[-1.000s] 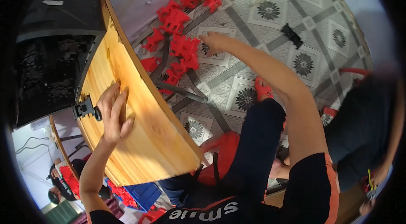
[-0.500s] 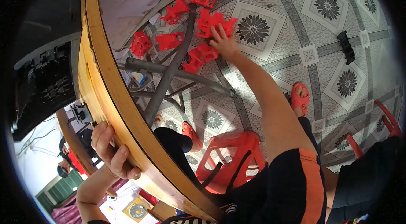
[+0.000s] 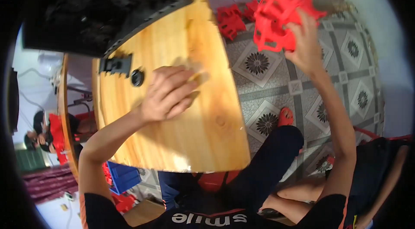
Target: The person assembles black plastic chassis onto red toy car bodies by hand.
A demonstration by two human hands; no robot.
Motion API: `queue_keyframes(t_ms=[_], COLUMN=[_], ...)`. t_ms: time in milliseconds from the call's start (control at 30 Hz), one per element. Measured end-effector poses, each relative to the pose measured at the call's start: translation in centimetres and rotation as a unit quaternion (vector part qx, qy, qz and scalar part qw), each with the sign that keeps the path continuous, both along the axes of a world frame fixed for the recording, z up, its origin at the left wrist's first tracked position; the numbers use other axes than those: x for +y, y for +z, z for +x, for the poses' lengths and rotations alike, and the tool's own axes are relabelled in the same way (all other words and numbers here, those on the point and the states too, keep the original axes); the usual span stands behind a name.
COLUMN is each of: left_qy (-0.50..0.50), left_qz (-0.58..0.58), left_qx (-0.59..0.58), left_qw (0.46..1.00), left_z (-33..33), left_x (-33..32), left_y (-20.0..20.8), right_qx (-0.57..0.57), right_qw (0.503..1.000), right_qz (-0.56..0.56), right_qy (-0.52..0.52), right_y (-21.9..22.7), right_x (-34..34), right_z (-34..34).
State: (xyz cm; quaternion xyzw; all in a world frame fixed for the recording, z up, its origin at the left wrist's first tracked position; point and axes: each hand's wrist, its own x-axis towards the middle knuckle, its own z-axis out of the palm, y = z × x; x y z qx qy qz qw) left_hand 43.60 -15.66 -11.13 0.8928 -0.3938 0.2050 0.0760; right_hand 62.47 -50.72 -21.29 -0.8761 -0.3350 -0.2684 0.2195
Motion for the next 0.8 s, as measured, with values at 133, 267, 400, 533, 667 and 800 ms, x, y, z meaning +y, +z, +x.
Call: queue_keyframes(t_ms=[133, 267, 400, 533, 667, 800], left_qy=[-0.084, -0.206, -0.161, -0.016, 0.019, 0.031], left_qz=[0.051, 0.046, 0.049, 0.06, 0.053, 0.091], left_qx=[-0.115, -0.115, -0.035, 0.127, 0.201, 0.178], left_qw=[0.988, 0.971, 0.985, 0.99, 0.978, 0.979], left_z=[-4.1, -10.6, -11.0, -10.5, -9.0, -9.5], left_x=[-1.0, -2.7, -2.6, 0.4, -1.5, -0.9], left_y=[0.7, 1.5, 1.6, 1.3, 0.6, 0.3], right_qx=[-0.088, 0.041, 0.108, -0.099, -0.027, 0.139], right_qw=[0.993, 0.963, 0.944, 0.947, 0.945, 0.979], right_qz=[0.01, -0.116, -0.091, 0.191, 0.326, 0.101], right_qy=[0.075, 0.238, 0.297, 0.24, 0.024, -0.106], right_y=[16.6, 19.8, 16.9, 20.1, 12.5, -5.9], right_x=[3.4, 11.9, 17.8, 17.9, 3.9, 3.8], right_z=[-6.8, -13.2, -15.0, -6.4, 8.4, 19.6])
